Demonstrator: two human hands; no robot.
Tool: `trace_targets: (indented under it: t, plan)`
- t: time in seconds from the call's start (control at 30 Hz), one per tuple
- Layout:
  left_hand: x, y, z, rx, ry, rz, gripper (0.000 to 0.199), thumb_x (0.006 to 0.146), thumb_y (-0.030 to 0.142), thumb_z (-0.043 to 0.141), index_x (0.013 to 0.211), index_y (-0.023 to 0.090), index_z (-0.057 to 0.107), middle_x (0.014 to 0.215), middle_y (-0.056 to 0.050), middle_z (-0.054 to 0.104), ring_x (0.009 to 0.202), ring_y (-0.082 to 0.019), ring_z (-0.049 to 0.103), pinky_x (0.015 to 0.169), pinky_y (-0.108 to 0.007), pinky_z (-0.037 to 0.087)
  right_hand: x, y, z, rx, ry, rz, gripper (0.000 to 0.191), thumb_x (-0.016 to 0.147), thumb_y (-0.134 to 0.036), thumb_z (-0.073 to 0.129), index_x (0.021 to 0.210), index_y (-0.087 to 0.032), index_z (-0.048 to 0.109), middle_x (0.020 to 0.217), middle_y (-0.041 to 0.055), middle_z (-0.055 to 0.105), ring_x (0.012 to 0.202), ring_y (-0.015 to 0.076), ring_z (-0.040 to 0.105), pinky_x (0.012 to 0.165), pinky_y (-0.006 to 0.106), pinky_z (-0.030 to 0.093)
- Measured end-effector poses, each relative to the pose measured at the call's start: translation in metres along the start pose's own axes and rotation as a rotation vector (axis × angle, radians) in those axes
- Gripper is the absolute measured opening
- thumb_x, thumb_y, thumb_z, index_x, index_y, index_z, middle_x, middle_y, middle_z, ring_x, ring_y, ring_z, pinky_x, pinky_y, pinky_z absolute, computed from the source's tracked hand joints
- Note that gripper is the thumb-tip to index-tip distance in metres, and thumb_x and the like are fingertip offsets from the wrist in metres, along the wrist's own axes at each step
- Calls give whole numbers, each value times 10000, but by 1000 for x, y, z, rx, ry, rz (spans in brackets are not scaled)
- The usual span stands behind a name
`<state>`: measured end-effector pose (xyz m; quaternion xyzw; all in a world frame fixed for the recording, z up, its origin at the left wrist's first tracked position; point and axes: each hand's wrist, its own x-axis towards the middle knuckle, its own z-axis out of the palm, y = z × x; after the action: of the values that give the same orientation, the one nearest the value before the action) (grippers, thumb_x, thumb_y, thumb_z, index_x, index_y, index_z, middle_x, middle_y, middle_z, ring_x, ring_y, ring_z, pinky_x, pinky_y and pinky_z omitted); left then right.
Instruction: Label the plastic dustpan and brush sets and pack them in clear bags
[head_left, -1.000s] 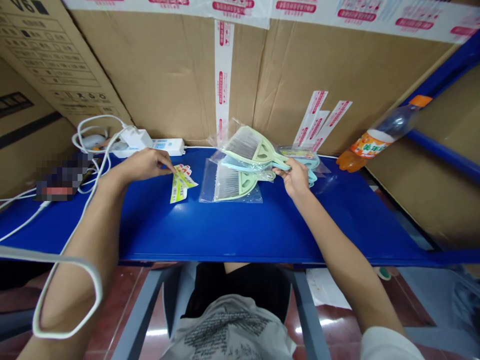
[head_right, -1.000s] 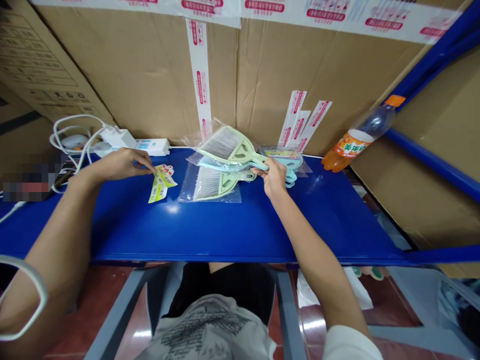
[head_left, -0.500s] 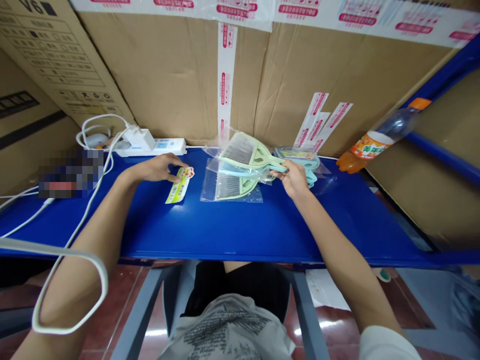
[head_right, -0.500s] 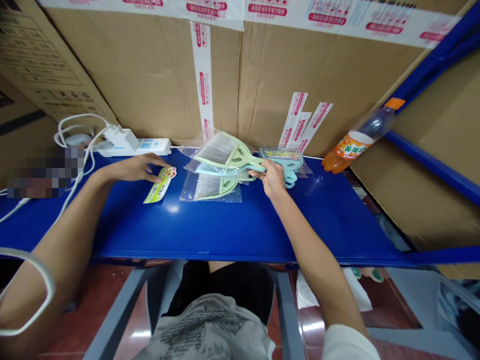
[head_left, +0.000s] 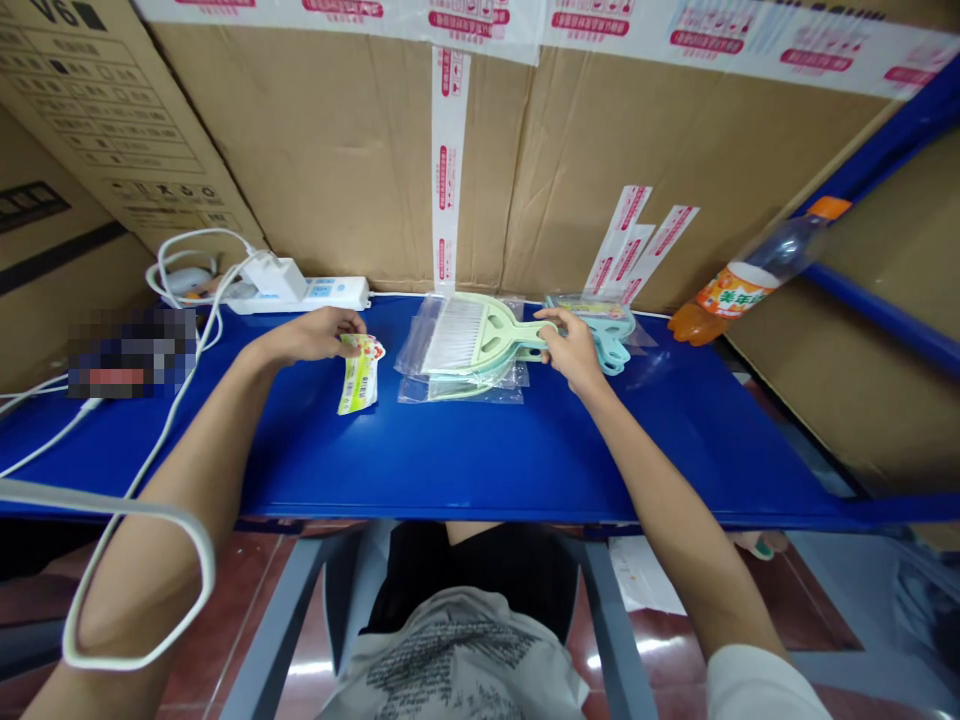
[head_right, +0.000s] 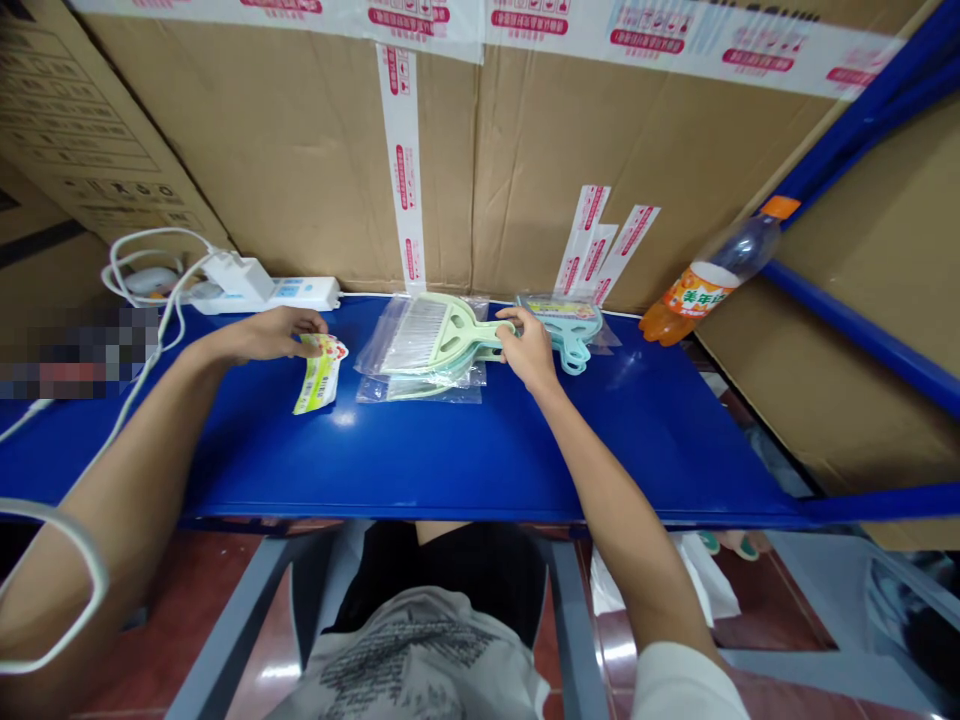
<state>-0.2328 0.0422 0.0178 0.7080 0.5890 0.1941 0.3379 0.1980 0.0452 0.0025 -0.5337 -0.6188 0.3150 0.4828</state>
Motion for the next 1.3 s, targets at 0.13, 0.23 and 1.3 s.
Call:
trace_targets:
  t: [0.13, 0.23, 1.3]
  plan:
    - [-17, 22, -8, -331, 97, 159, 487, 627, 351, 956, 1035, 192, 742, 1043, -98, 812, 899, -251, 739, 626, -274, 560, -1, -5, -5, -350, 64, -185, 346, 814, -302, 583, 1088, -214, 775, 997, 77, 812, 818, 278, 752, 863, 452, 611]
    - [-23, 40, 1, -625, 257, 345, 406, 655, 258, 981, 982, 185, 752, 968, -56, 797, 770, -176, 704, 584, -237, 572, -2, -9, -6, -446, 55, -221, 341, 851, -305, 578, 1102, -205, 785, 1056, 108, 823, 1029, 334, 755, 1014, 505, 564]
    - [-23, 95, 114, -949, 164, 443, 456, 802, 320, 956, 1121, 202, 652, 1126, -68, 778, 981, -225, 771, 803, -330, 700, -68, -53, 20, 361, -364, -108, 481, 958, -536, 778, 1332, -270, 633, 1059, 32, 777, 566, 146, 731, 396, 246, 541]
